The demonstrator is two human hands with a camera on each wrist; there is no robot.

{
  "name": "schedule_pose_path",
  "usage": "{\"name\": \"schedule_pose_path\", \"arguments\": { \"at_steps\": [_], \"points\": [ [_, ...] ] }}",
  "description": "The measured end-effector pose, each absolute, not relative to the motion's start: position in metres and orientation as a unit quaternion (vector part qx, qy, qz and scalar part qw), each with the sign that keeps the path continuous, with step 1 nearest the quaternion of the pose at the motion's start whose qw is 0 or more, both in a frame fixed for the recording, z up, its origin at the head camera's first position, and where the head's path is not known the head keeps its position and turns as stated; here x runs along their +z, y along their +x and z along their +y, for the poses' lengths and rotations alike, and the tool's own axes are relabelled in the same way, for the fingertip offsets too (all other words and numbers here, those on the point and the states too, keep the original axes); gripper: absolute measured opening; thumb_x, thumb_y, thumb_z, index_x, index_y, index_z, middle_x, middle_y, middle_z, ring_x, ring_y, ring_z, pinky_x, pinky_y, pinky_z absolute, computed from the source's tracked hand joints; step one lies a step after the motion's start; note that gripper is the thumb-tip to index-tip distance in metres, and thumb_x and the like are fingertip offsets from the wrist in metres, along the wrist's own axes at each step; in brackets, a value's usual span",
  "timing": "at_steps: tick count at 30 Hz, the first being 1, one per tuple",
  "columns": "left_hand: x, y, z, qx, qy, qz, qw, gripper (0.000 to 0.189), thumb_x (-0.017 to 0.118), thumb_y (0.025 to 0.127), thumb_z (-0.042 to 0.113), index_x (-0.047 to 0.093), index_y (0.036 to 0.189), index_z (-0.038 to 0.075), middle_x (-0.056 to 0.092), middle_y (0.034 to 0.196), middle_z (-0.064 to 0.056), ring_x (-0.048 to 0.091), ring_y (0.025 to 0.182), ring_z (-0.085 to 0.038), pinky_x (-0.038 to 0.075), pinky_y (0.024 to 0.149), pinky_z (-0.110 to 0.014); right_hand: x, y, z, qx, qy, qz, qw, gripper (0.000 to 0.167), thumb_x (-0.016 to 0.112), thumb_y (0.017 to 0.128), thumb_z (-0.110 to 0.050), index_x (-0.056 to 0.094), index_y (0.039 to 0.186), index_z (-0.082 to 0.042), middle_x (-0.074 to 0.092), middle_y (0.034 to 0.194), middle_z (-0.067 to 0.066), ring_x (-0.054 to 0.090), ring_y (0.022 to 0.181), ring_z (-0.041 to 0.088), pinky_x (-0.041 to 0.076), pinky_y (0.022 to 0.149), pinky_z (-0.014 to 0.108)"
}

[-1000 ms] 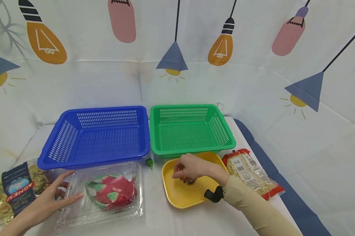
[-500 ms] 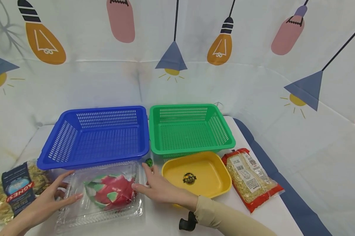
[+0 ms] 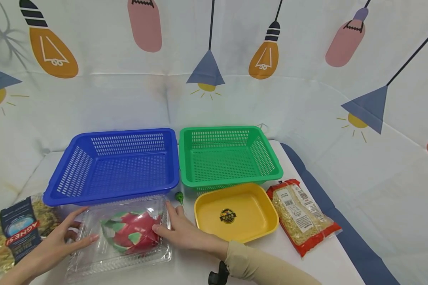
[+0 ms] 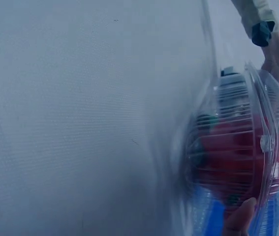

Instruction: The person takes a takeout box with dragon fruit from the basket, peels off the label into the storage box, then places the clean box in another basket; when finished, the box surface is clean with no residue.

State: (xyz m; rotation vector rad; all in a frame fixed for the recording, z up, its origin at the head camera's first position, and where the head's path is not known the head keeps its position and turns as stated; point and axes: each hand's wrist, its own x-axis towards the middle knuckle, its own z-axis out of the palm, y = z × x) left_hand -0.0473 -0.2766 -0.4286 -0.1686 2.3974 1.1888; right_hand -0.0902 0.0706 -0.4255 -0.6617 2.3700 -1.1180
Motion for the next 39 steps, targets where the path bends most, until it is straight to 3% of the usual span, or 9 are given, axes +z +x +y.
{"name": "schedule_pose_path", "arguments": {
  "at_steps": [5,9,12,17,23,28,34,39],
  "points": [
    [-0.43,-0.045,-0.277,0.436,-0.066,0.869,0.225,0.095,0.062,0.098,0.043,-0.003,0.161,0.012,0.046,0.122,-0.022,0.051,0.093,-0.023,0.046,0.07,-0.036,-0.426,-0.09,0.072,-0.419,-0.232,0.848,0.225,0.086,0.058,0.098,-0.048,0.013,0.161,-0.011,0.046,0.113,0.008,0.048,0.083,0.008,0.046,0.07,0.023],
    [-0.433,-0.043,-0.278,0.443,-0.067,0.866,0.221,0.094,0.061,0.099,0.041,-0.004,0.162,0.016,0.044,0.11,-0.015,0.046,0.089,-0.02,0.042,0.069,-0.036,-0.425,-0.089,0.072,-0.43,-0.227,0.844,0.228,0.086,0.059,0.098,-0.046,0.014,0.161,-0.011,0.047,0.116,0.01,0.049,0.083,0.009,0.047,0.07,0.024],
    [-0.436,-0.041,-0.28,0.448,-0.067,0.865,0.217,0.092,0.06,0.1,0.04,-0.003,0.162,0.017,0.04,0.102,-0.012,0.043,0.084,-0.017,0.039,0.066,-0.036,-0.426,-0.088,0.07,-0.432,-0.221,0.845,0.222,0.085,0.059,0.098,-0.047,0.015,0.161,-0.011,0.048,0.123,0.014,0.05,0.09,0.01,0.049,0.079,0.028],
    [-0.434,-0.038,-0.279,0.452,-0.065,0.866,0.203,0.089,0.06,0.1,0.038,-0.001,0.162,0.018,0.037,0.094,-0.008,0.042,0.072,-0.012,0.037,0.059,-0.033,-0.423,-0.083,0.068,-0.465,-0.202,0.833,0.223,0.082,0.062,0.097,-0.043,0.02,0.161,-0.013,0.048,0.116,0.008,0.051,0.091,0.01,0.05,0.079,0.027],
    [-0.423,-0.03,-0.276,0.441,-0.062,0.872,0.203,0.087,0.059,0.101,0.04,0.0,0.162,0.021,0.044,0.105,-0.011,0.05,0.081,-0.013,0.042,0.063,-0.032,-0.41,-0.075,0.075,-0.513,-0.191,0.805,0.228,0.077,0.064,0.097,-0.036,0.022,0.161,-0.023,0.045,0.106,0.005,0.052,0.079,0.008,0.049,0.064,0.021],
    [-0.414,-0.023,-0.273,0.487,-0.055,0.849,0.198,0.08,0.056,0.104,0.032,0.003,0.162,0.02,0.045,0.119,-0.015,0.056,0.083,-0.013,0.05,0.063,-0.032,-0.399,-0.07,0.089,-0.552,-0.182,0.774,0.25,0.075,0.064,0.098,-0.033,0.021,0.16,-0.032,0.045,0.112,0.008,0.058,0.077,0.01,0.054,0.063,0.025],
    [-0.406,-0.018,-0.259,0.549,-0.02,0.821,0.155,0.067,0.055,0.104,0.017,0.015,0.157,0.02,0.039,0.117,-0.013,0.057,0.079,-0.015,0.053,0.06,-0.033,-0.382,-0.07,0.11,-0.556,-0.183,0.773,0.246,0.076,0.063,0.099,-0.033,0.021,0.16,-0.022,0.047,0.121,0.012,0.061,0.079,0.014,0.056,0.065,0.028],
    [-0.396,-0.022,-0.241,0.568,0.001,0.815,0.113,0.066,0.059,0.102,0.012,0.023,0.156,0.02,0.039,0.114,-0.011,0.059,0.077,-0.015,0.055,0.058,-0.034,-0.368,-0.074,0.126,-0.565,-0.184,0.765,0.247,0.074,0.061,0.1,-0.032,0.02,0.16,-0.018,0.044,0.133,0.016,0.063,0.1,0.02,0.058,0.071,0.03]
  ]
}}
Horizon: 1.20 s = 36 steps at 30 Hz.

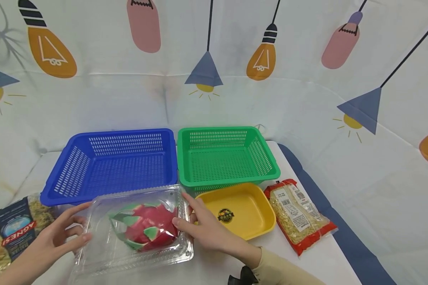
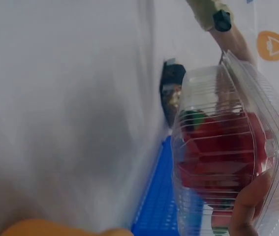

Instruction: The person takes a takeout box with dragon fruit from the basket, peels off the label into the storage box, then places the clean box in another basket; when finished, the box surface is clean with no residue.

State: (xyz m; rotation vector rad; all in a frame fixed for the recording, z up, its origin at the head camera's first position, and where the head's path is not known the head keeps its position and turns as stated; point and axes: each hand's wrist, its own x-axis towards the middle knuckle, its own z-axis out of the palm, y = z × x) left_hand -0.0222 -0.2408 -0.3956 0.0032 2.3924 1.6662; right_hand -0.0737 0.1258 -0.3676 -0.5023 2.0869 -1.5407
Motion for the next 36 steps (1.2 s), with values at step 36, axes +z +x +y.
{"name": "schedule_pose_path", "arguments": {
  "at_steps": [36],
  "points": [
    [-0.345,-0.121,-0.133,0.616,0.065,0.779,0.097,0.077,0.074,0.092,0.026,0.031,0.155,0.018,0.047,0.11,-0.014,0.061,0.073,-0.018,0.06,0.073,-0.036,-0.317,-0.153,0.219,-0.525,-0.113,0.829,0.154,0.066,0.058,0.1,-0.02,0.029,0.158,-0.008,0.046,0.117,0.019,0.051,0.052,0.016,0.054,0.054,0.03]
  ]
}}
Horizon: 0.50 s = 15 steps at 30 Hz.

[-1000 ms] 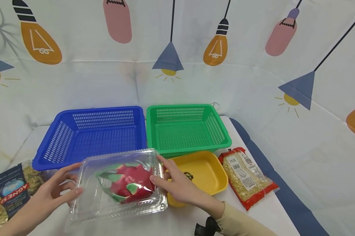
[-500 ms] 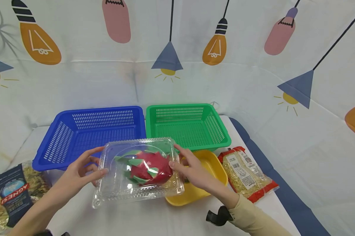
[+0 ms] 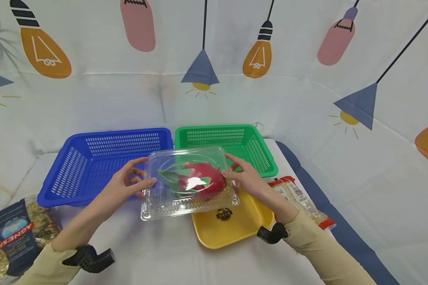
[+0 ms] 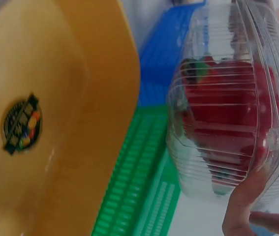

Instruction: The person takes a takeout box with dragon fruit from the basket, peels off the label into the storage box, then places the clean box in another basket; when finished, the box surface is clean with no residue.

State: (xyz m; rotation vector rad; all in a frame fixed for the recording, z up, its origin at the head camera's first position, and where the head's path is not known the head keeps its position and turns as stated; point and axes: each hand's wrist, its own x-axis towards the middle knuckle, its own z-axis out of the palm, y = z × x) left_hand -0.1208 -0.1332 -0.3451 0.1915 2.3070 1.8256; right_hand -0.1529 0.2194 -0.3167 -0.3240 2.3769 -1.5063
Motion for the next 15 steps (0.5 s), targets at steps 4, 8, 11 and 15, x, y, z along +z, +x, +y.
{"name": "schedule_pose_path", "arguments": {
  "at_steps": [4,8,11,15],
  "points": [
    [-0.344,-0.135,-0.124,0.62,0.073,0.773,0.112,0.078,0.072,0.093,0.026,0.028,0.157,0.018,0.047,0.113,-0.014,0.066,0.074,-0.02,0.059,0.081,-0.039,-0.315,-0.166,0.228,-0.496,-0.117,0.848,0.147,0.065,0.057,0.101,-0.022,0.028,0.158,-0.008,0.046,0.123,0.025,0.052,0.058,0.018,0.055,0.054,0.032],
    [-0.343,-0.15,-0.115,0.616,0.08,0.774,0.121,0.08,0.071,0.094,0.028,0.026,0.159,0.02,0.046,0.117,-0.014,0.069,0.075,-0.021,0.054,0.093,-0.043,-0.312,-0.181,0.236,-0.471,-0.114,0.862,0.147,0.064,0.053,0.104,-0.022,0.023,0.16,-0.01,0.046,0.127,0.027,0.052,0.06,0.019,0.056,0.056,0.033],
    [-0.342,-0.163,-0.109,0.617,0.081,0.771,0.13,0.079,0.071,0.094,0.027,0.026,0.159,0.02,0.046,0.118,-0.015,0.07,0.079,-0.022,0.051,0.099,-0.048,-0.309,-0.193,0.24,-0.461,-0.108,0.868,0.15,0.063,0.05,0.105,-0.021,0.021,0.16,-0.011,0.045,0.129,0.027,0.051,0.059,0.019,0.055,0.057,0.033],
    [-0.341,-0.177,-0.103,0.62,0.081,0.767,0.143,0.078,0.069,0.095,0.028,0.025,0.159,0.021,0.046,0.12,-0.016,0.072,0.082,-0.024,0.041,0.107,-0.058,-0.306,-0.207,0.244,-0.459,-0.092,0.868,0.163,0.062,0.048,0.106,-0.021,0.02,0.161,-0.013,0.045,0.133,0.028,0.051,0.064,0.019,0.054,0.062,0.034]
  ]
}}
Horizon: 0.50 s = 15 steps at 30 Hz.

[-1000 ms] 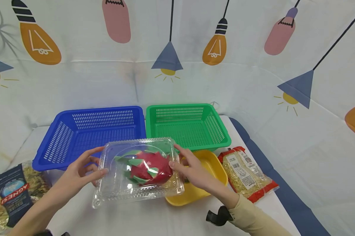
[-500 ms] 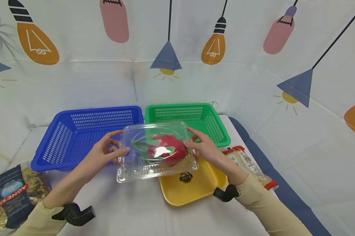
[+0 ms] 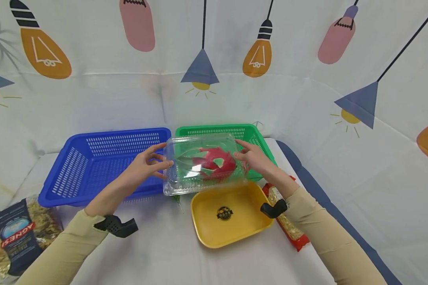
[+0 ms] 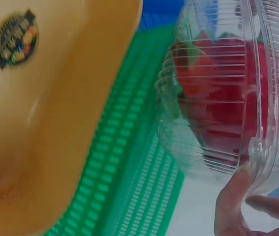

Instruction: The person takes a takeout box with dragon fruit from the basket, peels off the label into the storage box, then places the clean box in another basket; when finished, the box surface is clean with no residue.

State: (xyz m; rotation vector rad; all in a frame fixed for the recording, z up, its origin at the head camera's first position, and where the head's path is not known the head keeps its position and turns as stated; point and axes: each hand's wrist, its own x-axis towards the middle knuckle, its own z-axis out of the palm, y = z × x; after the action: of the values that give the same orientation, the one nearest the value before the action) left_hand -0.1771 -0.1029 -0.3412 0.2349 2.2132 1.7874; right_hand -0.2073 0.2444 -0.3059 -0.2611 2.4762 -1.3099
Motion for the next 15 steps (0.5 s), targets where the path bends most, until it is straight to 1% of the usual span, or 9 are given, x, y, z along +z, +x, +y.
{"name": "schedule_pose_path", "arguments": {
  "at_steps": [2,3,4,6,7,10,11,13,15],
  "points": [
    [-0.341,-0.184,-0.1,0.622,0.082,0.765,0.147,0.079,0.069,0.096,0.029,0.024,0.16,0.021,0.046,0.122,-0.017,0.073,0.082,-0.025,0.036,0.11,-0.06,-0.304,-0.214,0.247,-0.458,-0.082,0.868,0.172,0.062,0.047,0.107,-0.022,0.019,0.161,-0.014,0.044,0.137,0.027,0.052,0.067,0.02,0.054,0.068,0.035],
    [-0.341,-0.188,-0.098,0.624,0.082,0.763,0.149,0.079,0.069,0.096,0.029,0.023,0.16,0.021,0.047,0.123,-0.017,0.073,0.083,-0.025,0.036,0.111,-0.06,-0.304,-0.217,0.249,-0.456,-0.082,0.869,0.172,0.062,0.047,0.107,-0.022,0.019,0.161,-0.014,0.044,0.139,0.027,0.054,0.069,0.021,0.054,0.071,0.036],
    [-0.341,-0.192,-0.096,0.626,0.082,0.761,0.15,0.08,0.069,0.096,0.028,0.023,0.16,0.021,0.047,0.124,-0.018,0.073,0.083,-0.025,0.036,0.111,-0.059,-0.303,-0.22,0.251,-0.455,-0.081,0.87,0.173,0.061,0.047,0.107,-0.022,0.018,0.161,-0.014,0.045,0.136,0.027,0.055,0.071,0.022,0.054,0.074,0.038],
    [-0.34,-0.199,-0.091,0.633,0.078,0.755,0.15,0.079,0.069,0.096,0.027,0.023,0.16,0.02,0.047,0.125,-0.018,0.073,0.083,-0.024,0.042,0.108,-0.056,-0.302,-0.226,0.254,-0.455,-0.081,0.87,0.171,0.061,0.046,0.107,-0.022,0.02,0.161,-0.013,0.054,0.122,0.029,0.058,0.074,0.025,0.054,0.08,0.04],
    [-0.341,-0.204,-0.089,0.637,0.076,0.753,0.148,0.079,0.069,0.096,0.026,0.024,0.16,0.02,0.047,0.125,-0.018,0.073,0.083,-0.023,0.045,0.105,-0.053,-0.301,-0.229,0.256,-0.455,-0.081,0.87,0.17,0.06,0.046,0.107,-0.022,0.02,0.161,-0.013,0.058,0.111,0.028,0.058,0.076,0.026,0.054,0.084,0.042],
    [-0.341,-0.215,-0.083,0.644,0.07,0.748,0.147,0.077,0.069,0.096,0.023,0.026,0.159,0.019,0.048,0.123,-0.017,0.072,0.082,-0.021,0.052,0.097,-0.048,-0.299,-0.239,0.26,-0.456,-0.079,0.87,0.171,0.06,0.046,0.107,-0.023,0.021,0.16,-0.012,0.057,0.086,0.019,0.056,0.076,0.03,0.052,0.09,0.048],
    [-0.341,-0.219,-0.081,0.646,0.068,0.746,0.147,0.076,0.069,0.096,0.022,0.027,0.159,0.018,0.049,0.123,-0.017,0.072,0.082,-0.02,0.054,0.095,-0.048,-0.298,-0.243,0.261,-0.456,-0.077,0.87,0.171,0.06,0.046,0.107,-0.024,0.021,0.16,-0.012,0.057,0.084,0.018,0.055,0.075,0.029,0.051,0.091,0.049],
    [-0.341,-0.225,-0.079,0.646,0.064,0.745,0.151,0.076,0.069,0.096,0.022,0.028,0.159,0.019,0.049,0.122,-0.017,0.072,0.08,-0.018,0.054,0.095,-0.046,-0.297,-0.249,0.263,-0.451,-0.075,0.872,0.175,0.061,0.047,0.107,-0.026,0.021,0.16,-0.01,0.057,0.095,0.015,0.054,0.074,0.027,0.05,0.093,0.05],
    [-0.342,-0.23,-0.077,0.646,0.061,0.744,0.158,0.076,0.069,0.096,0.023,0.027,0.159,0.019,0.05,0.124,-0.017,0.071,0.08,-0.017,0.053,0.096,-0.046,-0.297,-0.256,0.266,-0.444,-0.073,0.875,0.177,0.061,0.048,0.107,-0.026,0.022,0.16,-0.009,0.057,0.11,0.019,0.055,0.076,0.024,0.051,0.094,0.05]
  ]
}}
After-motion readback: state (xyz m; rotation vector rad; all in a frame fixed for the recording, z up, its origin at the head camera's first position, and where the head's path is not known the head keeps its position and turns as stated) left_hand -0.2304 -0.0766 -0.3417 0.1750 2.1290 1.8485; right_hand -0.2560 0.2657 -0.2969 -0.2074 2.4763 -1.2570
